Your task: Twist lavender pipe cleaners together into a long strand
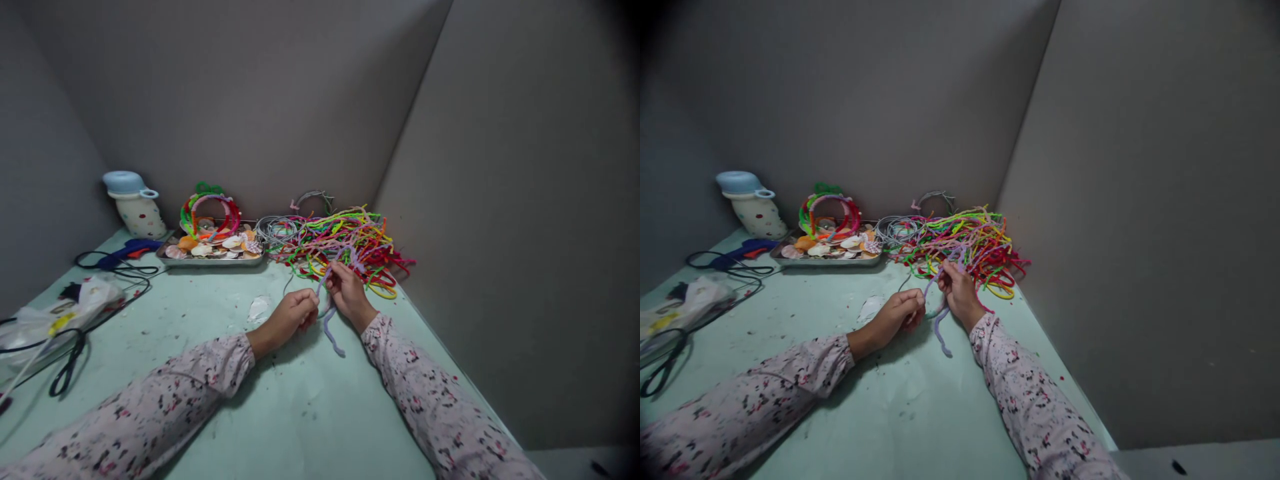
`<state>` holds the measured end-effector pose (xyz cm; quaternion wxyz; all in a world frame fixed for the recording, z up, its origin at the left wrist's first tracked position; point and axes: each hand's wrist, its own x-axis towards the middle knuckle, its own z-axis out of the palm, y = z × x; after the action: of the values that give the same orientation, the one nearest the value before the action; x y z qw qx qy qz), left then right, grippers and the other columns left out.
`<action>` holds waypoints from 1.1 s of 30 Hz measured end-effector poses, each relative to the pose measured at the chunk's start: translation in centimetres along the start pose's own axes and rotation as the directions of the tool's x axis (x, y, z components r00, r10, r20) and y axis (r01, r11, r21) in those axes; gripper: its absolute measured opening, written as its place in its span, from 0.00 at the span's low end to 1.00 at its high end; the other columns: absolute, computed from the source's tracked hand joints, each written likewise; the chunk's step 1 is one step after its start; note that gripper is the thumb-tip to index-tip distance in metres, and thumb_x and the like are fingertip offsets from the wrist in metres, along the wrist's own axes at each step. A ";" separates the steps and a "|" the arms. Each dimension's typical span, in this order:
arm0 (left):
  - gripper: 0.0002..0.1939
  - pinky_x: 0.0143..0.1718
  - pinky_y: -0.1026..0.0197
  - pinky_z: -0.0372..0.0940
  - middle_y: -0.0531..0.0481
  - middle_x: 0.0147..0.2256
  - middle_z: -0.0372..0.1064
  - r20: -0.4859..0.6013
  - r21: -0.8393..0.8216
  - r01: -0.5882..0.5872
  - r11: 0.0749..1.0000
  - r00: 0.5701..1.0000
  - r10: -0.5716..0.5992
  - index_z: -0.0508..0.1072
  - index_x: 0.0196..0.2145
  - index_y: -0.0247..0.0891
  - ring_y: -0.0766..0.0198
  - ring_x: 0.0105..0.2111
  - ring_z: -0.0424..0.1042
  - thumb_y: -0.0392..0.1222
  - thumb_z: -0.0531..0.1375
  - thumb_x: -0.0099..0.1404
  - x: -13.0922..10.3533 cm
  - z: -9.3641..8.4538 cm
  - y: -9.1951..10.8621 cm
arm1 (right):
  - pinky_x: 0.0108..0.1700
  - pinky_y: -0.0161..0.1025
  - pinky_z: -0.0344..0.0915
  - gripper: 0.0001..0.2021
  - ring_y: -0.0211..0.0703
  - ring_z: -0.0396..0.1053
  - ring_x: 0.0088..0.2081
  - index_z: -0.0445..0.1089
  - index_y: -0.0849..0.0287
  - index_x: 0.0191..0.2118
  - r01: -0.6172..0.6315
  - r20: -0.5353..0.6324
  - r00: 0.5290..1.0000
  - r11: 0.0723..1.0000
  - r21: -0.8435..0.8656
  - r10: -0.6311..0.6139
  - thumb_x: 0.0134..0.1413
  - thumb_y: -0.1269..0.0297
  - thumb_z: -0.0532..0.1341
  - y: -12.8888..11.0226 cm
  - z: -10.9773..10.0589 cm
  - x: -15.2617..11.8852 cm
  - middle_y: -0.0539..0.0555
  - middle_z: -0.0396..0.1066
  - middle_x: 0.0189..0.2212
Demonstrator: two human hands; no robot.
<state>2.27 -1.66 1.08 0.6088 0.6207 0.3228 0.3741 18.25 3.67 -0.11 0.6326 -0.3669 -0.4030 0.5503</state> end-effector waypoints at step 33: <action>0.19 0.17 0.68 0.44 0.59 0.15 0.51 -0.069 0.151 0.039 0.988 0.997 -0.028 0.71 0.30 0.34 0.73 0.15 0.50 0.52 0.51 0.65 0.6 -0.3 -0.4 | 0.18 0.27 0.54 0.13 0.27 0.58 0.18 0.71 0.59 0.31 0.101 -0.196 0.978 0.988 0.120 -0.076 0.43 0.55 0.68 -0.5 -0.4 0.6 0.43 0.65 0.20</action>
<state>2.33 -0.93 0.71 0.5547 0.6468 0.3811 0.3588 18.85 4.17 0.22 0.7148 -0.3578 -0.3198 0.5087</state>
